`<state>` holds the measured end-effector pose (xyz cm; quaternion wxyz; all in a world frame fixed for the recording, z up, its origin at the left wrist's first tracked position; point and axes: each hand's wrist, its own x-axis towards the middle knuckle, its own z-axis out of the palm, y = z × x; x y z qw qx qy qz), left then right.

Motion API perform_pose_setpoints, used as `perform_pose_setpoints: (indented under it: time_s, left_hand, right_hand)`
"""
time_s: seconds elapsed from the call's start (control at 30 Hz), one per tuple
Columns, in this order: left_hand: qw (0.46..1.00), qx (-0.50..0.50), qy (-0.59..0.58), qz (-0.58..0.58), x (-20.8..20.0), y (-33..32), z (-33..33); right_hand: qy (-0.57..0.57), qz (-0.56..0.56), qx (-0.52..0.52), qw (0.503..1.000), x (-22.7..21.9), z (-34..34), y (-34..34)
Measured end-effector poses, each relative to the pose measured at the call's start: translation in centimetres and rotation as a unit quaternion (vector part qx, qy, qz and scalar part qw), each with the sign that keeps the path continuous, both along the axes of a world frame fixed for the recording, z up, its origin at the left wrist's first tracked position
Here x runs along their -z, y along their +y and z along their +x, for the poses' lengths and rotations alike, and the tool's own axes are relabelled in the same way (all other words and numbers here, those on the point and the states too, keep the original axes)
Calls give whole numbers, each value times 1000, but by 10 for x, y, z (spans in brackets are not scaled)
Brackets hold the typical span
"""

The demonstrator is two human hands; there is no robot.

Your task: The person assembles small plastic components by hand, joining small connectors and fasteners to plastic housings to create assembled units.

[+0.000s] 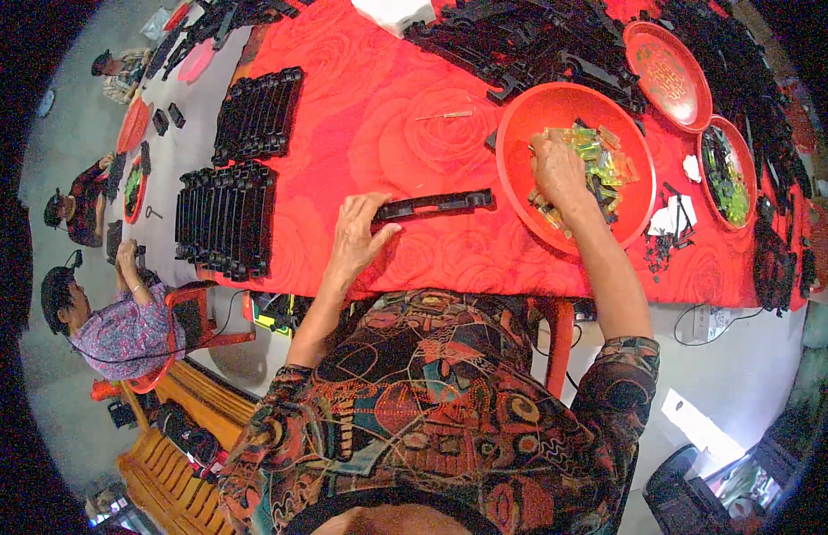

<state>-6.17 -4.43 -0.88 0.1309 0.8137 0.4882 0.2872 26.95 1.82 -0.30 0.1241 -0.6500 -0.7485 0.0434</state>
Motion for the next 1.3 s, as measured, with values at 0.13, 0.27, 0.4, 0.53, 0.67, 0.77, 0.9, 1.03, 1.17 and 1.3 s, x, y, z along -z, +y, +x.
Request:
perform_pose_setpoints:
  time_s: [0.13, 0.27, 0.4, 0.53, 0.67, 0.77, 0.9, 1.03, 1.17, 1.3]
  left_hand:
    - [1000, 9, -10, 2, 3, -2, 0]
    - [1000, 7, -17, -18, -1, -11, -4]
    - [999, 1, -11, -32, -2, -20, -11]
    - [998, -36, -13, 51, -17, -21, 1]
    - [994, -11, -5, 109, -22, -26, 11]
    - [991, -8, -21, 129, -14, -27, 17]
    - [989, -20, -32, 140, -10, -25, 27]
    - [985, -41, 9, 165, -5, -25, 27]
    - [988, -35, 38, 148, 4, -32, 22]
    - [986, -36, 67, 145, 6, -35, 25]
  right_hand:
    - [-2, -2, -1, 1000, 3, -2, -1]
    - [75, 122, 14, 990, -32, -10, -15]
    - [283, 135, 47, 948, -83, -44, -42]
    - [540, 20, 37, 841, -59, -90, -65]
    - [629, -51, 67, 773, -20, -133, -77]
    - [689, -3, 85, 720, -12, -151, -79]
    - [658, 48, 120, 742, 2, -162, -78]
    - [577, 42, 154, 801, 8, -166, -83]
    - [485, 51, 153, 860, 13, -171, -86]
    - [441, 65, 137, 885, 16, -173, -85]
